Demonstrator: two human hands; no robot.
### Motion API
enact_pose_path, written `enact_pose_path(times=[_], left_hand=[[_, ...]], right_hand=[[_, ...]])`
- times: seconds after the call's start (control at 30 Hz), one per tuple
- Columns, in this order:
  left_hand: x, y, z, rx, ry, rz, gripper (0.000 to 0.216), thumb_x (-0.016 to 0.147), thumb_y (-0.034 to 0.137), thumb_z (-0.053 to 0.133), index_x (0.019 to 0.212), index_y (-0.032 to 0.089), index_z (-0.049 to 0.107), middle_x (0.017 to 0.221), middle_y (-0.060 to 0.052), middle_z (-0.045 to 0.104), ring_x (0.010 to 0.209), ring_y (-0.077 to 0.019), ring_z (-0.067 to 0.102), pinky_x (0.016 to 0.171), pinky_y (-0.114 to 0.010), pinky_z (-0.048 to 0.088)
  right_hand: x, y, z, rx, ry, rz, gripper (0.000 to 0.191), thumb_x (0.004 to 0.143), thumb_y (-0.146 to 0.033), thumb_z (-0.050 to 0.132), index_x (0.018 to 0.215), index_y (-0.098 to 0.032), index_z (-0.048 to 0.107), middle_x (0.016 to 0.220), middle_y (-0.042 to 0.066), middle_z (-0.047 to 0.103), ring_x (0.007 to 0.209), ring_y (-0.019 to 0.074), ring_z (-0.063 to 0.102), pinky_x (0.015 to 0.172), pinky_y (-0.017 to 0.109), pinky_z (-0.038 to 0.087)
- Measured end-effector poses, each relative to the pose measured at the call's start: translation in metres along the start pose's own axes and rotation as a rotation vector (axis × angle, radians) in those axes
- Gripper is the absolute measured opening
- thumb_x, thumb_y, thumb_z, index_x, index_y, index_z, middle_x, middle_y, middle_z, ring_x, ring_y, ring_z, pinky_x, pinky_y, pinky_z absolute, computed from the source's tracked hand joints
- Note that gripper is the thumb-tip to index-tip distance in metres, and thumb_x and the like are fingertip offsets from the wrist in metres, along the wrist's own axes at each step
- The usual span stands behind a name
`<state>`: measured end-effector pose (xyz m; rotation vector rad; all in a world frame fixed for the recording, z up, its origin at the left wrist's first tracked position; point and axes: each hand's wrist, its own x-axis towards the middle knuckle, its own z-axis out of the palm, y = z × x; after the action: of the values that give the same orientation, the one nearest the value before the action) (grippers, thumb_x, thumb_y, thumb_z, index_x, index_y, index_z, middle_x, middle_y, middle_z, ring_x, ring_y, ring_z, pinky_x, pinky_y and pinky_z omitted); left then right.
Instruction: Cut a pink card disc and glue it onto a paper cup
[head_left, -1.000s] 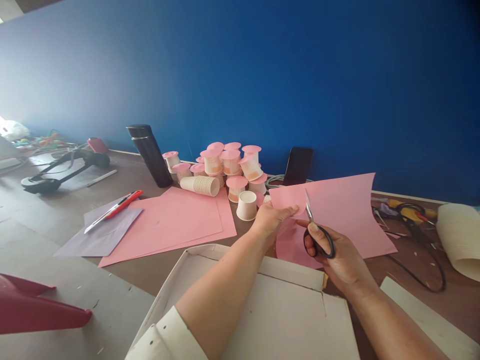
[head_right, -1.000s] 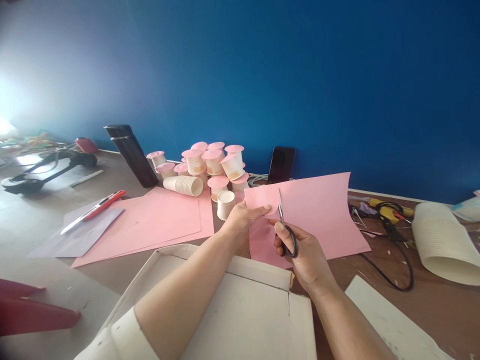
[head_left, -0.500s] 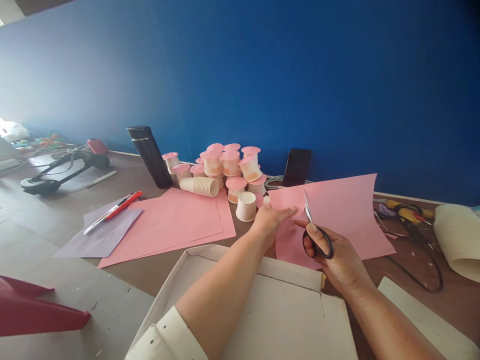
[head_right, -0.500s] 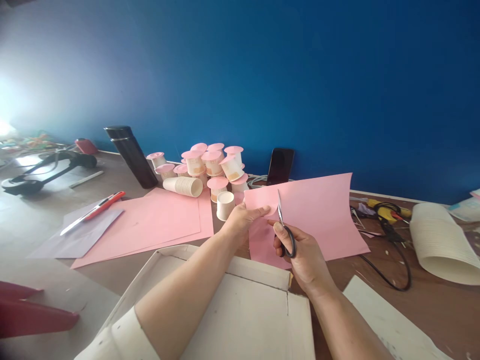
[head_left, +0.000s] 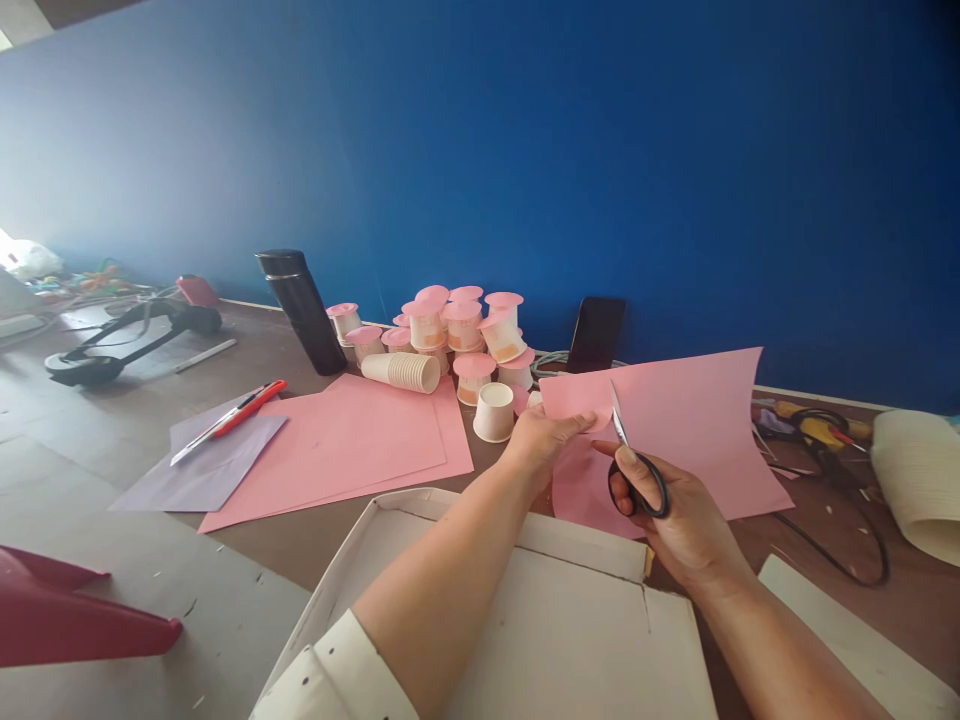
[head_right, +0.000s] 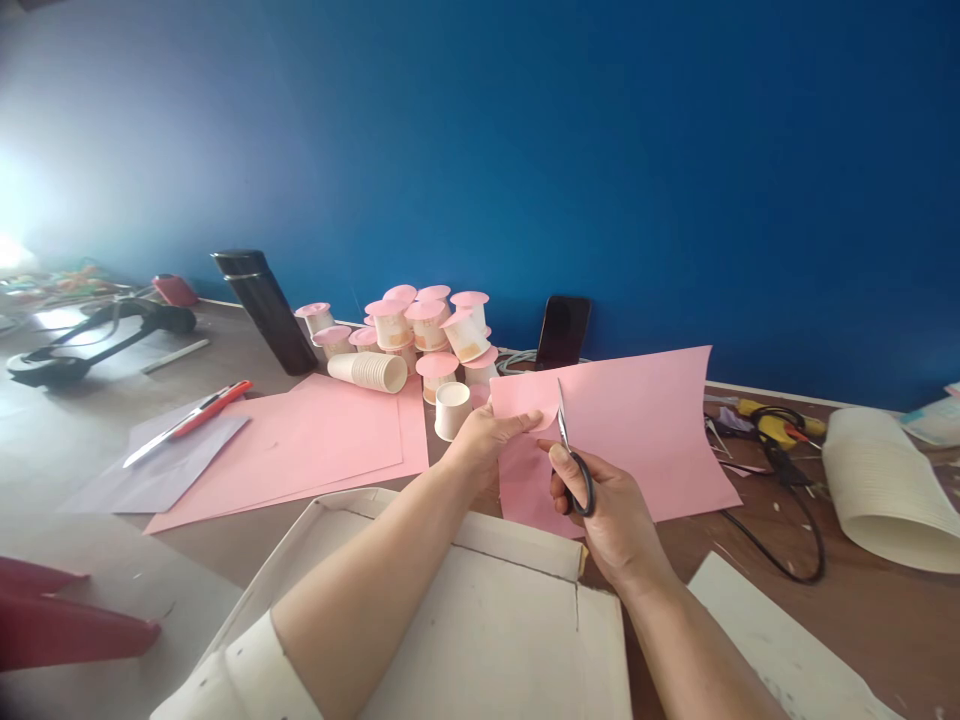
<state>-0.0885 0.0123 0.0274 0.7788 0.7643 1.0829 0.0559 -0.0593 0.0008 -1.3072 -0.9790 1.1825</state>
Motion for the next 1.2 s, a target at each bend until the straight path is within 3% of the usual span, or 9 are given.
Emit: enact_pose_path(times=[1.2], left_hand=[[-0.0014, 0.0032, -0.0021, -0.005, -0.022, 0.013, 0.048, 0.058, 0.028, 0.091, 0.098, 0.013, 0.068, 0.087, -0.01, 0.073, 0.076, -0.0237, 0.069, 0.08, -0.041, 0.054]], right_hand=[[-0.0016, -0.0037, -0.0019, -0.109, 0.015, -0.02, 0.059, 0.073, -0.065, 0.074, 0.111, -0.019, 0.076, 0.064, 0.0, 0.055, 0.057, 0.0139, 0.045, 0.05, 0.027, 0.031]])
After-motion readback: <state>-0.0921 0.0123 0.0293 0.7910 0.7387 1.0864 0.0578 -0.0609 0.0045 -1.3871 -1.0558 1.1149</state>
